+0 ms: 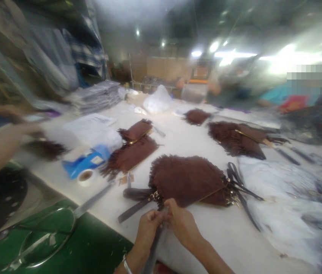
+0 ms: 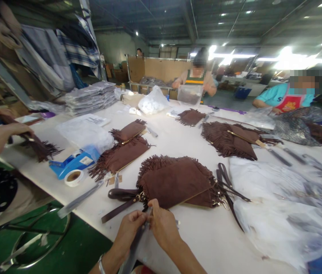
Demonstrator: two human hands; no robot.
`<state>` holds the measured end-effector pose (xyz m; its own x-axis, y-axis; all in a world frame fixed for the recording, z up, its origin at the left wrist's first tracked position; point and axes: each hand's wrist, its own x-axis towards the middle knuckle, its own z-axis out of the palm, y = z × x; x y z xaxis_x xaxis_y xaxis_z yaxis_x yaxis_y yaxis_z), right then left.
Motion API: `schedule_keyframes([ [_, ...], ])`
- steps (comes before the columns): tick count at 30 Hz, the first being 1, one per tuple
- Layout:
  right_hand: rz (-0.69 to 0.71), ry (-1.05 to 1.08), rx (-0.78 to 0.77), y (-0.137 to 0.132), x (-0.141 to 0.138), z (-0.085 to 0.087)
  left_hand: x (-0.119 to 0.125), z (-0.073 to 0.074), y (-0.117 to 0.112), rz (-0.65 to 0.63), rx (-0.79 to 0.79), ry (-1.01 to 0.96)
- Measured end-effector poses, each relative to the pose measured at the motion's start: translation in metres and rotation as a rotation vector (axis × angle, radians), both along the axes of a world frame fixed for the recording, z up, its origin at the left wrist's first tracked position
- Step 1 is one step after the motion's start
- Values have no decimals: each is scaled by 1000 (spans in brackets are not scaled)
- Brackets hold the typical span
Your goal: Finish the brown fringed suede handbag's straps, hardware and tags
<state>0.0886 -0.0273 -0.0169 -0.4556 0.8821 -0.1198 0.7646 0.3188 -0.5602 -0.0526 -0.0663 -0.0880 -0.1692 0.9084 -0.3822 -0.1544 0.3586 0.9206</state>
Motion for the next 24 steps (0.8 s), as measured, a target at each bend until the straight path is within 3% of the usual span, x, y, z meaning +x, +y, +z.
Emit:
schedule_keyframes([
  [6, 51, 167, -49, 0, 10, -5, 2, -12, 2, 30, -27, -68],
  [15, 126, 113, -9, 3, 12, -10, 2, -1, 3, 43, 20, -36],
  [21, 212, 145, -40, 6, 16, -3, 2, 3, 3, 37, 31, 22],
  [24, 238, 80, 16, 7, 14, 0, 1, 5, 2, 29, 59, 56],
])
